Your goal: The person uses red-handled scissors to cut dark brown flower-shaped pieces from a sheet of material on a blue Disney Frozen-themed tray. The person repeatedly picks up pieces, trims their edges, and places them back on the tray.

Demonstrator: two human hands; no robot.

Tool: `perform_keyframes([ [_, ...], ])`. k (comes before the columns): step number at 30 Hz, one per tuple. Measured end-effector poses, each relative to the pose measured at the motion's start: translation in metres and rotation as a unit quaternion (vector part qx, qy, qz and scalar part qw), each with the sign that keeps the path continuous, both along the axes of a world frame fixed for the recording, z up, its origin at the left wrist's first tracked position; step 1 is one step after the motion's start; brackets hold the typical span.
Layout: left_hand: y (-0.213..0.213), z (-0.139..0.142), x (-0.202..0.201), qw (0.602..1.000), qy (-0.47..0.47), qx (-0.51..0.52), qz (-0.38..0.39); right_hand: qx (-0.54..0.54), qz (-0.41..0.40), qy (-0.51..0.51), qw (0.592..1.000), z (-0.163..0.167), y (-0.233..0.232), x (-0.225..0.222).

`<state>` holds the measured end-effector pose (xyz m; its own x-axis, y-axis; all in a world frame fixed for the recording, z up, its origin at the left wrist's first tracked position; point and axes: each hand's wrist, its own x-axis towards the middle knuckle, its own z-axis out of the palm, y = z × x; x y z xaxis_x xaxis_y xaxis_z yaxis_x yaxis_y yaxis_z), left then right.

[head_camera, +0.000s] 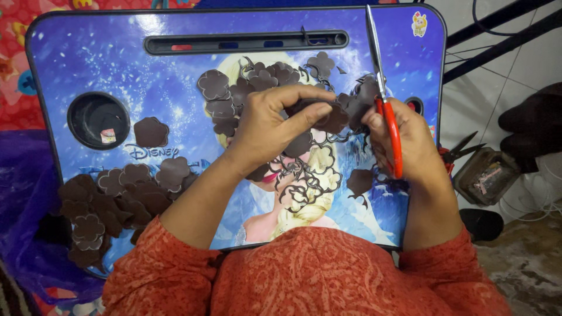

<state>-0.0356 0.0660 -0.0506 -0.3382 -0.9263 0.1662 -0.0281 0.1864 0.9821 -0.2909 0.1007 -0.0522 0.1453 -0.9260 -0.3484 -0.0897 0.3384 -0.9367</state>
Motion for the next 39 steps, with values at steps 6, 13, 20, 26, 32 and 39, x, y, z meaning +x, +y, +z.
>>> perform_keyframes([
  [6,0.007,-0.004,-0.006,0.977,-0.076,-0.086,-0.182,0.003,0.017,-0.01,1.0,-0.002,-0.004,-0.005],
  [13,0.023,-0.013,-0.026,0.935,-0.161,-0.257,-0.183,0.046,0.019,0.013,0.999,-0.011,-0.005,-0.011],
  [20,0.011,-0.024,-0.025,0.995,0.005,0.056,-0.081,-0.014,0.061,0.073,0.995,-0.016,-0.008,-0.015],
  [26,-0.024,-0.041,-0.005,0.974,0.151,0.094,0.142,0.047,0.031,0.049,0.997,-0.008,-0.009,-0.015],
  [32,-0.023,-0.026,0.009,0.995,0.043,0.036,0.088,0.045,0.037,0.075,0.996,-0.007,-0.01,-0.012],
  [39,-0.022,-0.001,0.03,0.947,-0.246,-0.202,-0.044,0.002,0.062,0.113,0.992,-0.017,-0.01,-0.015],
])
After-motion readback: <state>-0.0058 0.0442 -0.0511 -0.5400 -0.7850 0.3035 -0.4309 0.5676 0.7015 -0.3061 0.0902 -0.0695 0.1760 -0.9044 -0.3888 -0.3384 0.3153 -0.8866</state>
